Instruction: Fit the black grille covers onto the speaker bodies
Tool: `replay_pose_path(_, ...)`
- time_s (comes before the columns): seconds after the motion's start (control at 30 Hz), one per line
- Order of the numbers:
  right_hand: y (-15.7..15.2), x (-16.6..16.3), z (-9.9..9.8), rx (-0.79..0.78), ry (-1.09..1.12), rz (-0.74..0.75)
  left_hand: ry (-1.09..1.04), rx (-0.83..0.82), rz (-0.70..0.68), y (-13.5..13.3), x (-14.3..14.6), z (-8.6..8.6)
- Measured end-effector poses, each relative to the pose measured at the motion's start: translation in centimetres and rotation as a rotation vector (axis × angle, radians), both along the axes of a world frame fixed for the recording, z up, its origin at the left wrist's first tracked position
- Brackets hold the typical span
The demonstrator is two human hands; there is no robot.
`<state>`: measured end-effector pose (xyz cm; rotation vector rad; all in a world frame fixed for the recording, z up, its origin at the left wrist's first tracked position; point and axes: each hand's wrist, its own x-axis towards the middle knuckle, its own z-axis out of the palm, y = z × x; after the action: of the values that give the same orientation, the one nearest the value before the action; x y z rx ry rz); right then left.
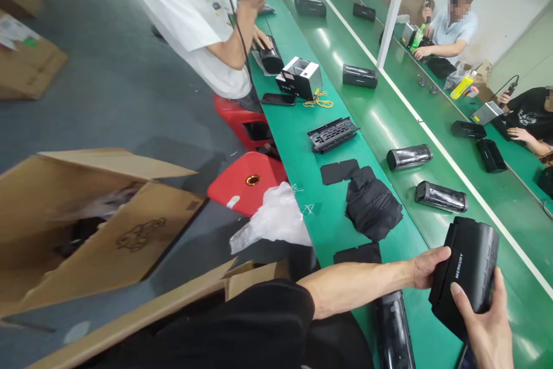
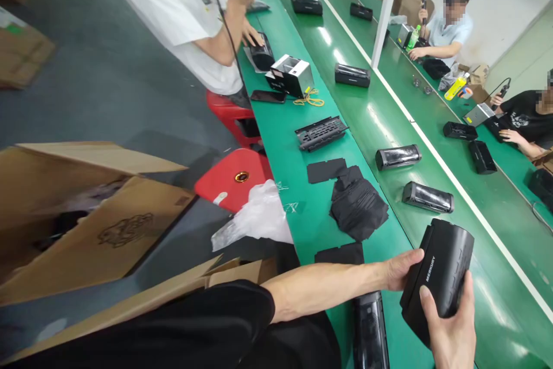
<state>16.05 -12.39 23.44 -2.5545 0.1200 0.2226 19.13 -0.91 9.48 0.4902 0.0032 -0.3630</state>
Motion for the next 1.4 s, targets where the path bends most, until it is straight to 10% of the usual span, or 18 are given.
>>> replay_pose_path(0.87,-2.6,1.9,-1.1,0.098,-0.006,0.057,0.153,-0.167,0.070,-0.1,1.7,2.9)
replay_pose_path(1.2,2.5,-4.2,-5.4,0.281,-0.664,-0.226,0.163,-0.142,0.293,-0.9,2.1,2.6)
replay_pose_path(1.4,-1.2,-4.1,-3.7,0.440,-0.443,-0.309,-0.074,0.182,0.101,6.0,3.9,4.7)
